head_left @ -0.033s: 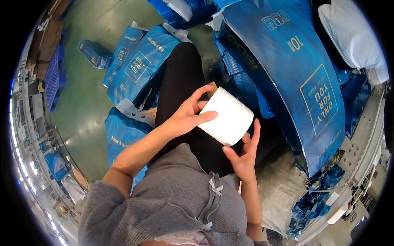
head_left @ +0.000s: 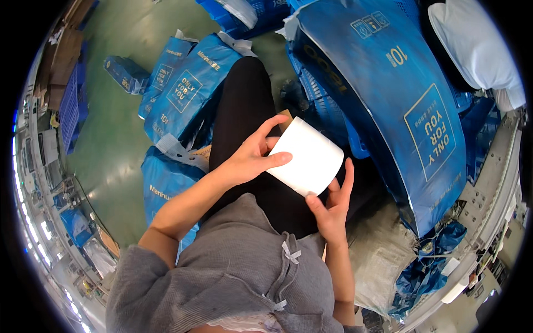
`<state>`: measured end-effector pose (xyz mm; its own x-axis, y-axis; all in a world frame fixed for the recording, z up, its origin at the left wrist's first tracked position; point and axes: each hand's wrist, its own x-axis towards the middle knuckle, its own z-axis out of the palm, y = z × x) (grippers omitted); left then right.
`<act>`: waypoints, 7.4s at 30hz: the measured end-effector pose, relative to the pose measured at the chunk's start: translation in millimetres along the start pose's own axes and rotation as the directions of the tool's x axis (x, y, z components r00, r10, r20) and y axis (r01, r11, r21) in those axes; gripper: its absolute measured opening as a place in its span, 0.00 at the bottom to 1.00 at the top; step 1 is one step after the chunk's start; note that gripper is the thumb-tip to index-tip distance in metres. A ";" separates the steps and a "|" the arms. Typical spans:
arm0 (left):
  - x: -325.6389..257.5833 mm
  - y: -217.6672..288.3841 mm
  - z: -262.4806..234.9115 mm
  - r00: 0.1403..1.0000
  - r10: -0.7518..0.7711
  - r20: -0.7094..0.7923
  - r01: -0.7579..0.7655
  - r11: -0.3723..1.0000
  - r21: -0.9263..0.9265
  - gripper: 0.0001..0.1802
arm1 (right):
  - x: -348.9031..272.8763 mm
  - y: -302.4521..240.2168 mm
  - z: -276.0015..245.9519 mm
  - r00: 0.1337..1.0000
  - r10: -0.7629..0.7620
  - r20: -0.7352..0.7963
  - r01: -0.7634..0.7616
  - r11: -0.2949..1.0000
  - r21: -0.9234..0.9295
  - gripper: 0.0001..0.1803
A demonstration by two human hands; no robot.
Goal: The person picks up individual toilet paper rolls from a blue crate and places them into blue plastic bags.
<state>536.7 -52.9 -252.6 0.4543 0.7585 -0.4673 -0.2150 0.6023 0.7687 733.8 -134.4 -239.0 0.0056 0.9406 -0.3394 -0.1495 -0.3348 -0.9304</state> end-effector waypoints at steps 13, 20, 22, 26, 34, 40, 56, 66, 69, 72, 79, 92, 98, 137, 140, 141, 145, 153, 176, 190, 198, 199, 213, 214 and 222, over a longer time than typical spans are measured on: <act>3.6 1.5 9.0 0.998 -0.058 0.016 0.057 0.997 0.055 0.40 | 6.6 -11.8 -2.7 0.964 0.211 -0.160 -0.167 0.953 0.253 0.41; 6.5 -1.3 11.8 0.987 -0.153 -0.056 0.158 0.984 0.078 0.37 | 8.0 -4.1 -3.4 0.920 0.338 -0.196 -0.256 0.901 0.350 0.39; 7.7 -1.2 9.9 0.984 -0.168 -0.064 0.173 0.982 0.079 0.37 | 10.7 -1.9 -5.6 0.914 0.360 -0.186 -0.272 0.885 0.377 0.40; 9.2 3.6 3.4 0.974 -0.185 -0.130 0.184 0.983 -0.015 0.35 | 7.3 -15.6 3.0 0.974 0.216 -0.061 -0.203 0.965 0.168 0.44; 0.7 15.5 19.6 0.989 -0.001 0.150 -0.026 0.985 0.173 0.41 | -18.3 -24.0 -1.0 0.993 0.058 -0.103 -0.038 0.982 0.182 0.49; -8.1 26.8 50.0 0.907 0.239 0.346 -0.242 0.970 -0.037 0.40 | -66.6 -122.0 -107.1 0.906 -0.249 -0.343 0.296 0.951 0.092 0.37; -3.8 9.9 69.9 0.964 0.014 0.266 -0.075 0.973 0.220 0.22 | -286.4 -183.6 -545.7 -0.132 -0.123 -0.984 0.294 0.943 -0.157 0.12; 11.6 13.1 96.3 0.935 -0.020 0.354 -0.091 0.951 0.294 0.19 | -332.6 -149.4 -564.3 -0.257 -0.214 -0.942 -0.274 0.951 -0.141 0.21; 7.2 19.9 92.6 0.935 0.015 0.355 -0.120 0.954 0.276 0.17 | -309.2 -151.8 -552.1 -0.407 -0.514 -0.755 -0.721 0.688 -0.079 0.27; 6.9 22.8 75.8 0.944 0.021 0.328 -0.138 0.931 0.337 0.14 | -283.5 -175.6 -476.6 -0.191 -0.872 -0.451 -0.897 0.341 -0.281 0.24; 59.5 86.7 107.2 0.647 0.501 0.575 -0.668 0.007 0.744 0.16 | -71.9 -174.1 -232.7 0.788 -0.572 -0.228 -0.089 0.261 -0.961 0.18; 122.0 99.9 64.3 0.644 0.606 0.467 -0.349 -0.311 0.884 0.30 | 147.2 -117.6 -148.2 0.800 -0.599 0.034 -0.053 -0.127 -0.990 0.33; 146.7 105.6 67.9 0.654 0.652 0.385 -0.227 -0.316 0.921 0.27 | 196.2 -145.6 -79.3 0.757 -0.515 0.402 0.394 -0.131 -0.910 0.12; 174.2 15.2 207.1 0.423 0.704 0.571 -0.553 -0.299 0.778 0.12 | 106.9 -145.4 -209.1 0.947 -0.266 0.183 0.111 -0.264 -0.958 0.30; 182.1 17.0 202.6 0.397 0.709 0.582 -0.599 -0.280 0.750 0.10 | 115.0 -156.6 -197.6 0.923 -0.268 0.275 0.197 -0.284 -0.938 0.22; 182.7 18.6 208.3 0.380 0.701 0.603 -0.632 -0.279 0.723 0.10 | 112.8 -156.8 -196.8 0.925 -0.295 0.239 0.145 -0.306 -0.941 0.21; 179.3 19.5 207.3 0.352 0.701 0.620 -0.606 -0.334 0.722 0.10 | 138.3 -150.8 -210.5 0.932 -0.295 0.208 0.084 -0.384 -0.919 0.17; 176.5 34.2 173.8 0.322 0.691 0.647 -0.712 -0.273 0.647 0.05 | 160.9 -163.1 -171.2 0.946 -0.323 -0.024 -0.113 -0.261 -0.959 0.16; 147.7 119.5 130.5 0.604 0.338 0.722 -0.597 -0.408 0.690 0.20 | 62.6 -99.9 -237.6 0.651 -0.621 -0.436 -0.451 0.145 -0.881 0.22; 95.3 -2.4 255.8 0.461 0.311 0.831 -0.847 -0.124 0.516 0.12 | 110.8 -133.9 -283.4 0.751 -0.569 -0.334 -0.304 0.150 -0.941 0.16; 57.9 24.1 201.5 0.422 0.300 0.855 -0.844 -0.213 0.492 0.11 | 128.2 -149.3 -301.0 0.729 -0.575 -0.372 -0.338 0.170 -0.926 0.17; 60.2 24.5 198.6 0.379 0.329 0.865 -0.863 -0.212 0.459 0.11 | 127.7 -150.5 -300.8 0.731 -0.564 -0.384 -0.352 0.171 -0.920 0.16; 99.0 21.4 157.7 0.253 0.351 0.902 -0.877 -0.310 0.367 0.09 | 9.2 -117.2 -156.9 0.908 -0.365 -0.204 -0.160 0.147 -0.976 0.22; 97.6 21.3 156.3 0.262 0.348 0.900 -0.878 -0.301 0.372 0.08 | 8.4 -113.3 -155.9 0.910 -0.331 -0.249 -0.204 0.165 -0.965 0.21; 86.6 9.4 130.6 0.541 0.385 0.748 -0.841 0.228 0.491 0.09 | -40.6 -153.6 -206.3 0.809 -0.365 -0.462 0.120 0.870 -0.478 0.21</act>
<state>686.9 -14.0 -228.8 0.8096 0.4561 0.3695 -0.0066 -0.6224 0.7827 960.5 -132.6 -110.9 0.5154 0.8569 0.0009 0.3431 -0.2054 -0.9166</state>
